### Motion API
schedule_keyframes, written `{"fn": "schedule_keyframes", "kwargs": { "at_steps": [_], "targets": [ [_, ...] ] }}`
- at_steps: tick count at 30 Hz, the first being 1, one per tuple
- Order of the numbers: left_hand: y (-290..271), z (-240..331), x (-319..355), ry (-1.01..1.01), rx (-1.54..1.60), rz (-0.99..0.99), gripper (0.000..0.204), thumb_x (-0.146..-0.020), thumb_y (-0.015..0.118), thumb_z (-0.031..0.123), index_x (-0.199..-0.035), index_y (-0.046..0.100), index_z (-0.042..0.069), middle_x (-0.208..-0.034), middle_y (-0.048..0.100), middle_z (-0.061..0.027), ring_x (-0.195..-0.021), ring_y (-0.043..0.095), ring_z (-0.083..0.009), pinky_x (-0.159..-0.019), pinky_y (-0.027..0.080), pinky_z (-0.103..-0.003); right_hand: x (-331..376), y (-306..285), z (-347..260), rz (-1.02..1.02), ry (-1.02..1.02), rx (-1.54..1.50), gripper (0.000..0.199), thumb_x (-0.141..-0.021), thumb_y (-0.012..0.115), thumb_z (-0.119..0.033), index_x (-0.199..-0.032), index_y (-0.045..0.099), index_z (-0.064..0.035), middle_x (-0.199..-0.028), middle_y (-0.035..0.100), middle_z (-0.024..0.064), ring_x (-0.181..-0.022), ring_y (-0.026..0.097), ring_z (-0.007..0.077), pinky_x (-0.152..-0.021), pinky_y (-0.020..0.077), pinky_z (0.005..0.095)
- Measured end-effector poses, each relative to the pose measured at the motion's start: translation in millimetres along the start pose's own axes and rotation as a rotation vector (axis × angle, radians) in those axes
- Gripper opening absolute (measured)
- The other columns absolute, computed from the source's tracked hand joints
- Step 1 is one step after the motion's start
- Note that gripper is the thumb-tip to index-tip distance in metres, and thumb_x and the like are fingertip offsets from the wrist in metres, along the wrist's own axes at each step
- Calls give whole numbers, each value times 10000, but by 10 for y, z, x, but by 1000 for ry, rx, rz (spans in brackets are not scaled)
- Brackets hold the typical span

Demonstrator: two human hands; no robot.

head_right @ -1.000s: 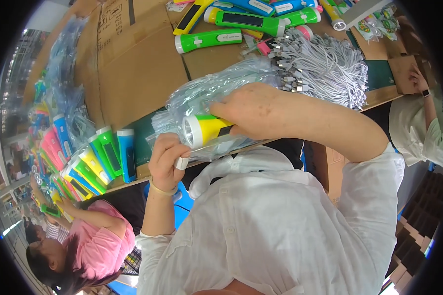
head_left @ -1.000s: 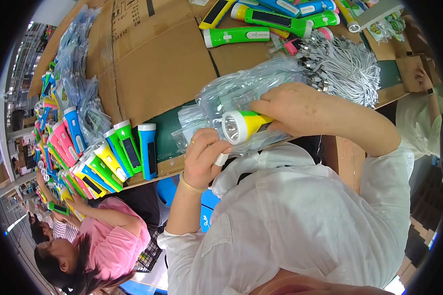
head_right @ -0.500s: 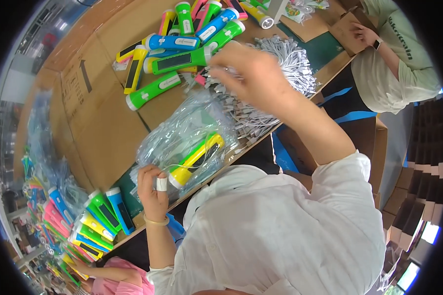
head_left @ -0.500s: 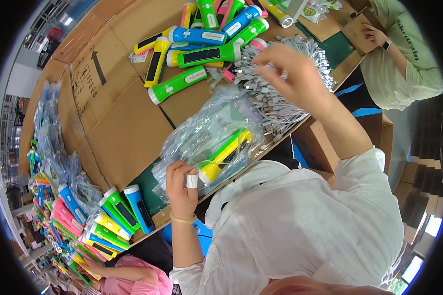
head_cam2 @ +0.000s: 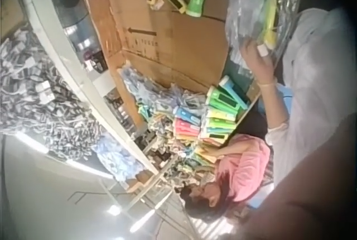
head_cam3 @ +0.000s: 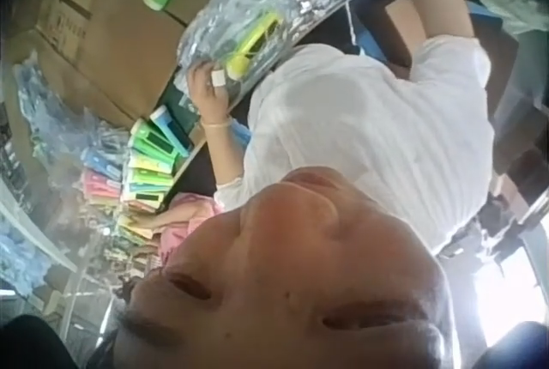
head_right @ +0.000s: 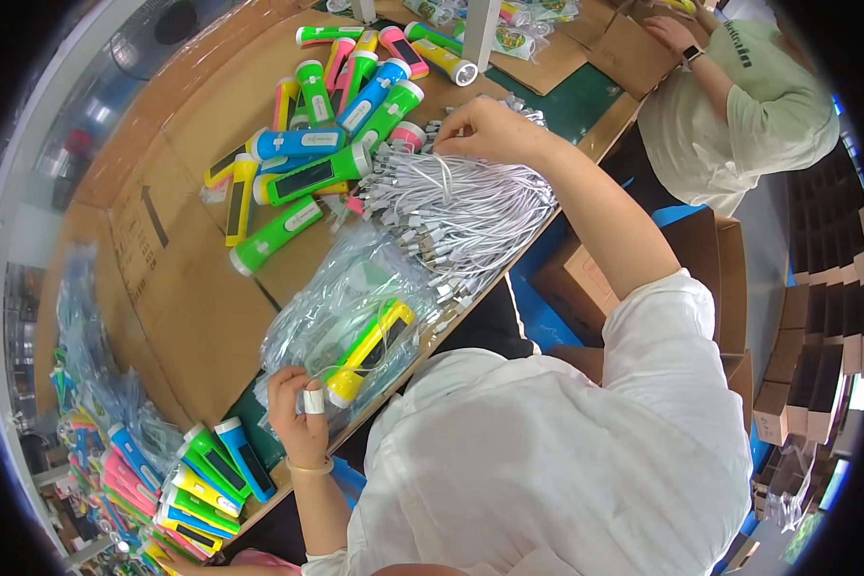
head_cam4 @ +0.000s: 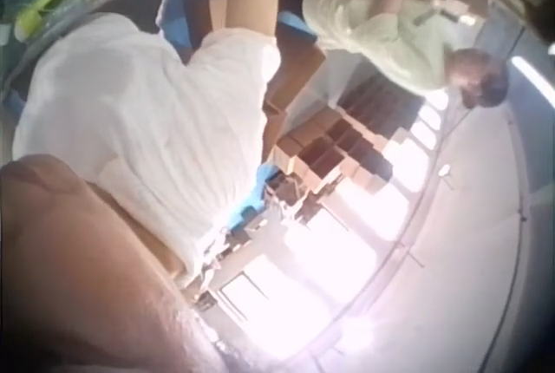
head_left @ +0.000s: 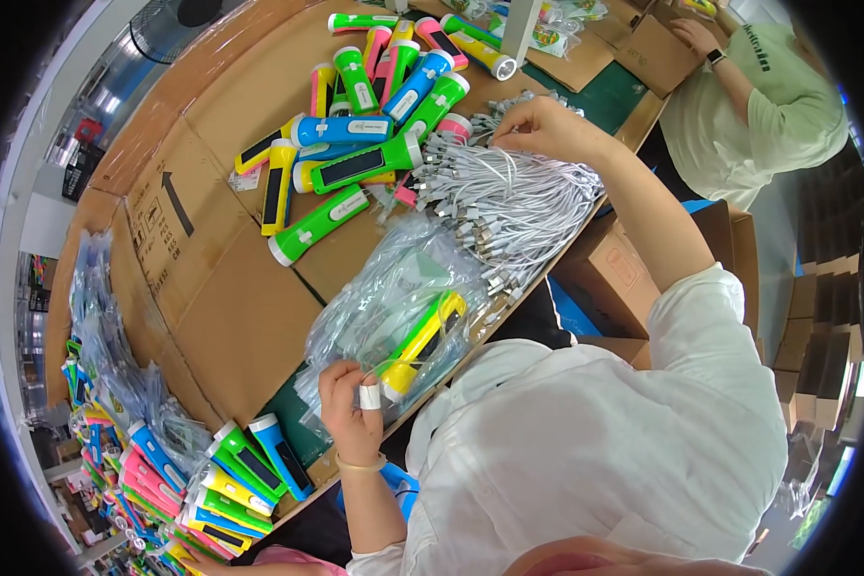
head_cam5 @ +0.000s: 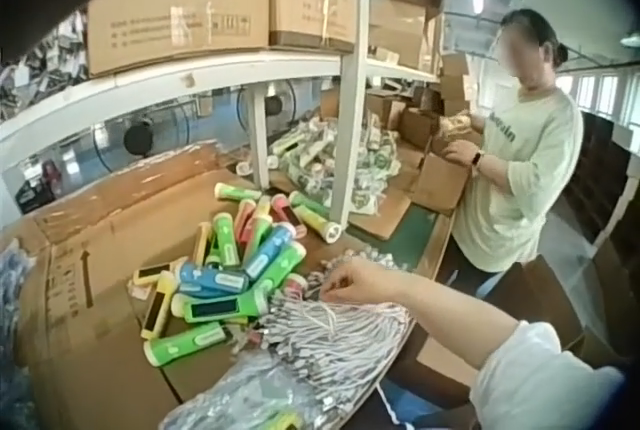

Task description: Packing solar-powered flashlights and their charging cables into individual plastic bags on a production line.

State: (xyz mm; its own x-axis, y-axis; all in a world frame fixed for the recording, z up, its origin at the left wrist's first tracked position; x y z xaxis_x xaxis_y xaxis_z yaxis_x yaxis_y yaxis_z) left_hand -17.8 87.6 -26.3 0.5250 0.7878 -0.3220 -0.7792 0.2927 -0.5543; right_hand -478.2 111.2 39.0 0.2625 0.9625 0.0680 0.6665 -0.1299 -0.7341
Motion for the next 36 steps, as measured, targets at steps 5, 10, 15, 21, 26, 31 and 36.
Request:
{"fn": "schedule_keyframes", "kwargs": {
  "at_steps": [5,10,15,21,26,31,36],
  "targets": [
    [-25,27,19,36,-19,-13,104,-858,702,49,-923,637,1,-1016,621,-151,-930,607,-306,-832,502,-366,-96,-1,113,-86,-365,-120,171,-869,752,-109,-1022,764,-34,-816,710,23,-721,621,92,-656,500,262],
    [-34,13,28,37,-7,-5,98,-853,705,44,-917,643,3,-1014,624,-147,-929,611,-304,-836,503,-365,-197,-292,-49,5,-184,-401,116,-906,741,-104,-997,759,-34,-830,698,-15,-680,591,47,-605,481,215],
    [-39,-3,51,27,-10,-3,98,-849,706,45,-920,652,7,-1012,630,-144,-932,619,-305,-841,505,-365,-233,-513,-499,143,-322,-179,53,-928,723,-101,-960,751,-69,-827,697,-35,-694,584,27,-587,456,194],
    [-30,-1,20,28,-10,-13,98,-851,708,56,-919,655,10,-1011,633,-144,-930,622,-306,-838,506,-366,-287,-693,-580,656,-321,-465,144,-984,652,-184,-961,625,-45,-751,619,-1,-620,525,48,-531,404,218],
    [-39,-29,23,13,-14,-34,100,-850,709,58,-916,653,6,-1010,634,-146,-927,623,-307,-836,507,-367,-337,-1143,-990,788,-426,-539,130,-1001,631,-168,-939,590,-61,-706,598,-17,-569,510,54,-509,381,216],
    [-54,-11,7,14,-5,-15,106,-840,704,49,-922,654,5,-1023,637,-151,-946,628,-314,-847,509,-368,-373,-1206,-1337,714,-443,-560,142,-985,651,-200,-916,585,-94,-687,559,-34,-551,472,48,-496,338,208],
    [-38,-76,46,4,-20,-43,134,-802,696,35,-932,670,19,-1106,639,-168,-995,641,-328,-872,528,-383,-277,-1104,-1695,680,-623,-698,169,-992,636,-268,-954,564,-119,-716,501,-40,-558,422,61,-530,326,200]
  ]
}}
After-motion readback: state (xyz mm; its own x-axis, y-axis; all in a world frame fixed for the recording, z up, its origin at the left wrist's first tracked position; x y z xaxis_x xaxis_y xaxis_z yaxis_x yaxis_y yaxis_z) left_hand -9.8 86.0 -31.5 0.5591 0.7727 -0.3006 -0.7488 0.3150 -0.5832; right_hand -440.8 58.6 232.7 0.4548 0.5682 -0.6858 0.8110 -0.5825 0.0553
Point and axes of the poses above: each hand's wrist, its own x-axis away from the middle knuckle, its own y-axis out of the palm, z = x × y, the point moved 1 cm from there along -x, towards the middle knuckle
